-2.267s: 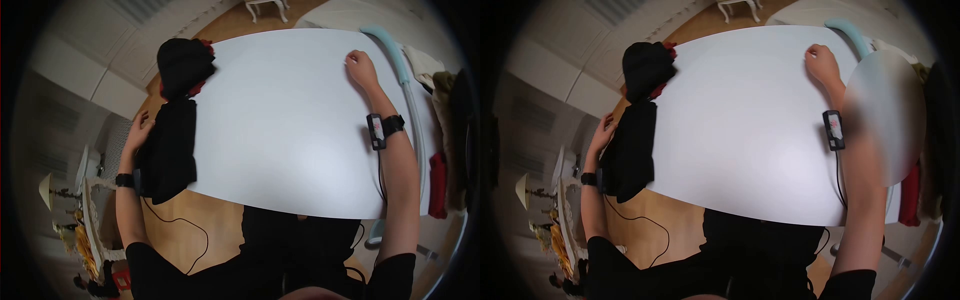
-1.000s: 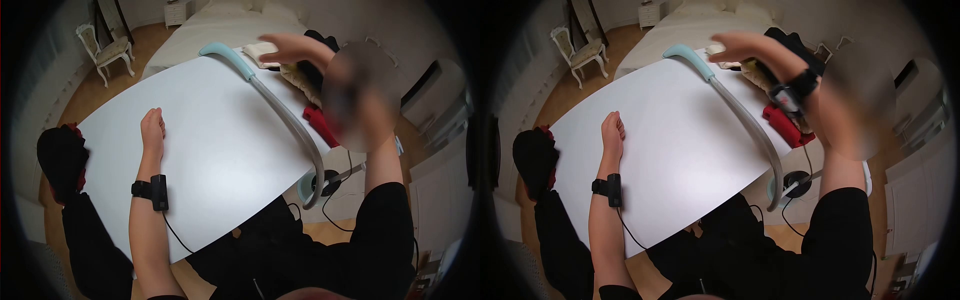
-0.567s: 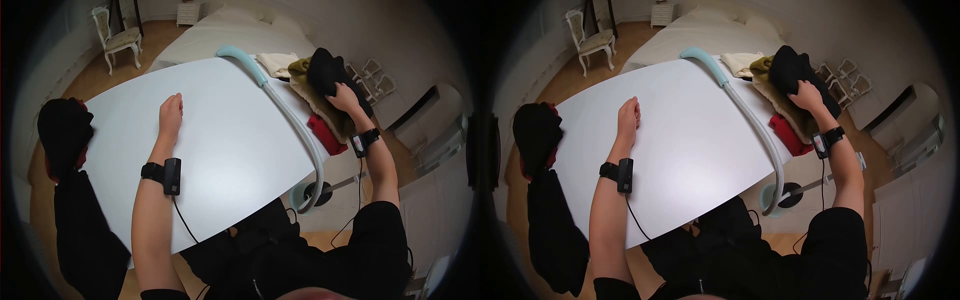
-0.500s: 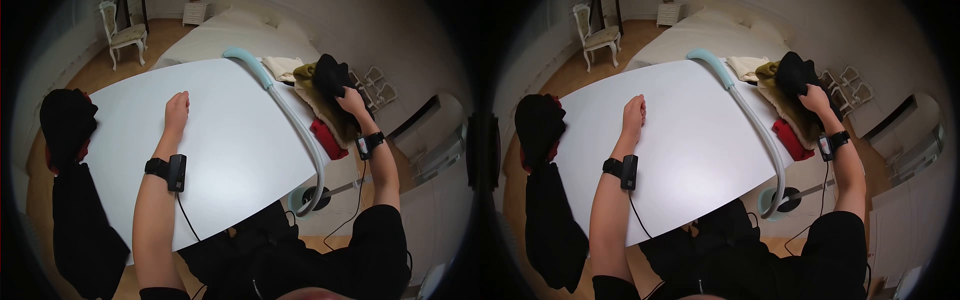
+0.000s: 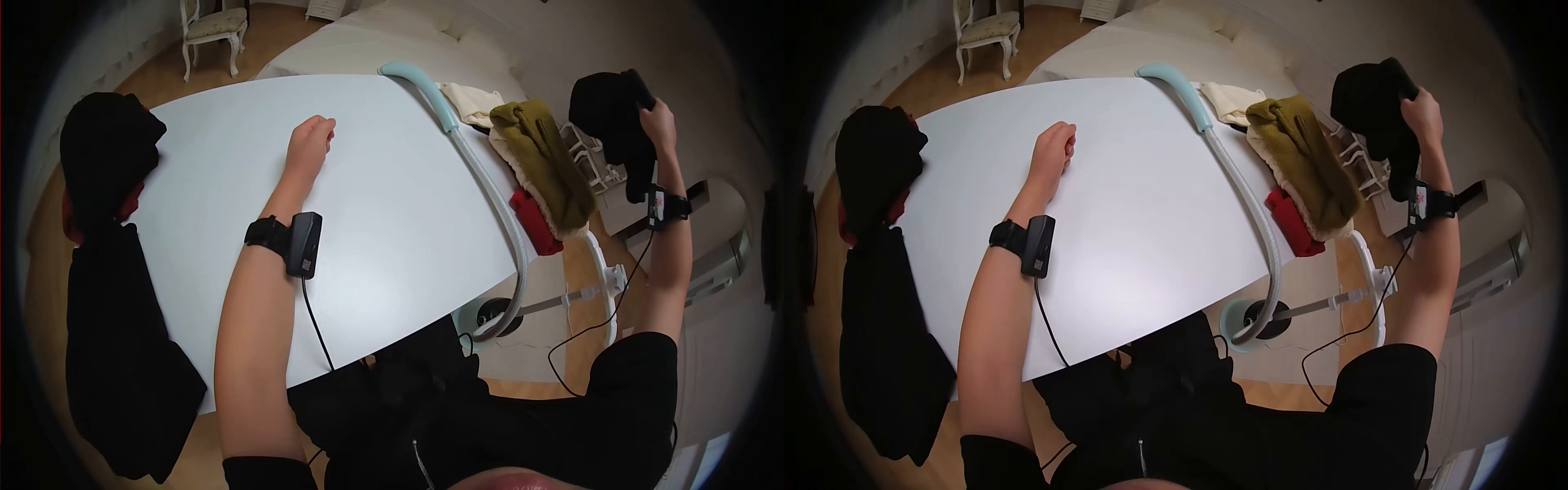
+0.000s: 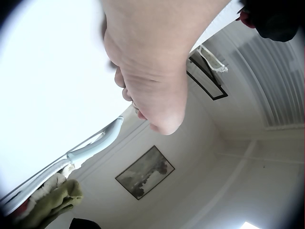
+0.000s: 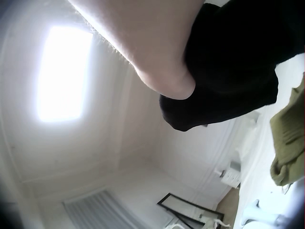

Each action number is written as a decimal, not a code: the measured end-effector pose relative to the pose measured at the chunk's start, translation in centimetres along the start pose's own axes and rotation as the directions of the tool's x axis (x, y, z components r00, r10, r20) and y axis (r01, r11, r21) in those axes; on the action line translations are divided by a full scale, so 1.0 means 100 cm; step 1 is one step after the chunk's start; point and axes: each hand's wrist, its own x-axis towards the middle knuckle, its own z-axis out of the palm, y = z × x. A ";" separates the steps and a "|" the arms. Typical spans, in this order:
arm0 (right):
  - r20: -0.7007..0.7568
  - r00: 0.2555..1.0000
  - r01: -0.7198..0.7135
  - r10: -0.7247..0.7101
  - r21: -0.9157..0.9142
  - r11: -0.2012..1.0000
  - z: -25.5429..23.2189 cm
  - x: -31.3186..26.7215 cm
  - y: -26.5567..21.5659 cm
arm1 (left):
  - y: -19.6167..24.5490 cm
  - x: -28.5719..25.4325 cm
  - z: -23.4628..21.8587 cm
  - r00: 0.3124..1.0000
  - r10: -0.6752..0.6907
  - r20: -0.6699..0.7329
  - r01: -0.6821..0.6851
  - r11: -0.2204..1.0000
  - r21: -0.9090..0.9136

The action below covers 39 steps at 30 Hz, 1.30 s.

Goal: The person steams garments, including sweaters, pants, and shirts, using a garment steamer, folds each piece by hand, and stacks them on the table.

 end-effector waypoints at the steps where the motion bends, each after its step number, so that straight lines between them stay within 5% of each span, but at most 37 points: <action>1: -0.029 0.994 0.108 -0.106 0.059 0.992 -0.010 0.003 -0.009 | 0.004 -0.002 0.001 0.999 0.001 0.044 0.000 1.000 -0.023; 4: -0.064 0.946 0.324 -0.317 0.227 0.919 -0.025 -0.004 -0.052 | 0.007 -0.002 0.000 0.998 -0.043 0.043 0.046 0.997 -0.067; 6: -0.123 0.866 0.484 -0.485 0.450 0.750 -0.021 -0.021 -0.095 | -0.001 0.004 -0.002 0.998 -0.030 0.053 0.035 0.995 -0.097; 8: -0.173 0.835 0.531 -0.522 0.503 0.682 0.000 -0.039 -0.143 | -0.005 0.009 -0.003 0.998 -0.002 0.058 0.009 0.994 -0.109; 11: -0.165 0.814 0.503 -0.557 0.681 0.533 0.040 -0.073 -0.230 | -0.015 0.015 0.000 0.982 0.148 -0.119 -0.161 0.980 -0.112; 13: -0.148 0.804 0.421 -0.576 0.826 0.375 0.061 -0.111 -0.292 | -0.020 0.025 -0.005 0.819 0.480 -0.316 -0.367 0.860 0.355; 14: -0.235 0.778 0.470 -0.583 0.834 0.291 0.091 -0.123 -0.315 | -0.014 0.021 -0.009 0.804 0.462 -0.373 -0.348 0.876 0.334; 16: -0.284 0.697 0.493 -0.659 0.856 0.153 0.085 -0.163 -0.342 | -0.018 0.037 -0.024 0.613 0.533 -0.584 -0.377 0.846 0.377; 18: -0.157 0.509 0.370 -0.846 0.928 0.050 0.084 -0.174 -0.347 | 0.004 0.023 -0.048 0.626 0.465 -0.626 -0.315 0.885 0.343; 19: -0.105 0.294 0.173 -0.950 0.983 -0.055 0.089 -0.176 -0.345 | 0.008 0.020 -0.054 0.650 0.374 -0.662 -0.271 0.928 0.258; 20: -0.157 0.009 0.120 -0.988 0.981 -0.155 0.095 -0.174 -0.342 | 0.006 0.020 -0.058 0.651 0.386 -0.653 -0.265 0.922 0.281; 22: -0.164 -0.229 -0.430 -0.959 0.902 -0.052 0.112 -0.172 -0.344 | 0.000 0.023 -0.063 0.652 0.462 -0.601 -0.154 0.857 0.492; 23: -0.198 -0.135 -0.494 -0.971 0.863 -0.107 0.123 -0.170 -0.346 | -0.002 0.028 -0.066 0.669 0.456 -0.588 -0.197 0.871 0.451; 26: 0.193 0.523 -0.490 -0.830 0.865 -0.108 0.160 -0.171 -0.360 | 0.001 0.020 -0.068 0.735 0.424 -0.529 -0.124 0.851 0.510; 27: 0.185 0.666 -0.310 -0.723 0.950 -0.043 0.179 -0.170 -0.366 | 0.003 0.020 -0.065 0.689 0.489 -0.534 -0.094 0.791 0.604; 32: 0.299 0.583 -0.550 -0.756 0.830 -0.096 0.236 -0.184 -0.383 | 0.029 0.014 -0.050 0.727 0.630 -0.272 -0.089 0.480 0.873; 34: 0.264 0.608 -0.626 -0.748 0.739 -0.248 0.241 -0.188 -0.380 | 0.058 0.002 -0.015 0.927 0.322 -0.192 0.097 0.290 0.952; 35: 0.214 0.558 -0.658 -0.802 0.703 -0.270 0.236 -0.187 -0.375 | 0.068 0.002 -0.002 0.963 0.169 -0.209 0.172 0.211 0.962; 36: 0.230 0.561 -0.671 -0.795 0.689 -0.274 0.243 -0.187 -0.374 | 0.074 -0.003 0.004 0.986 0.099 -0.134 0.113 0.199 0.974; 38: 0.104 0.475 -0.838 -0.874 0.355 -0.413 0.254 -0.181 -0.367 | 0.082 -0.005 0.011 0.959 0.280 0.028 -0.144 0.404 0.903; 39: 0.144 0.473 -0.874 -0.869 0.196 -0.444 0.257 -0.179 -0.361 | 0.087 -0.011 0.019 0.965 0.245 0.092 -0.221 0.578 0.786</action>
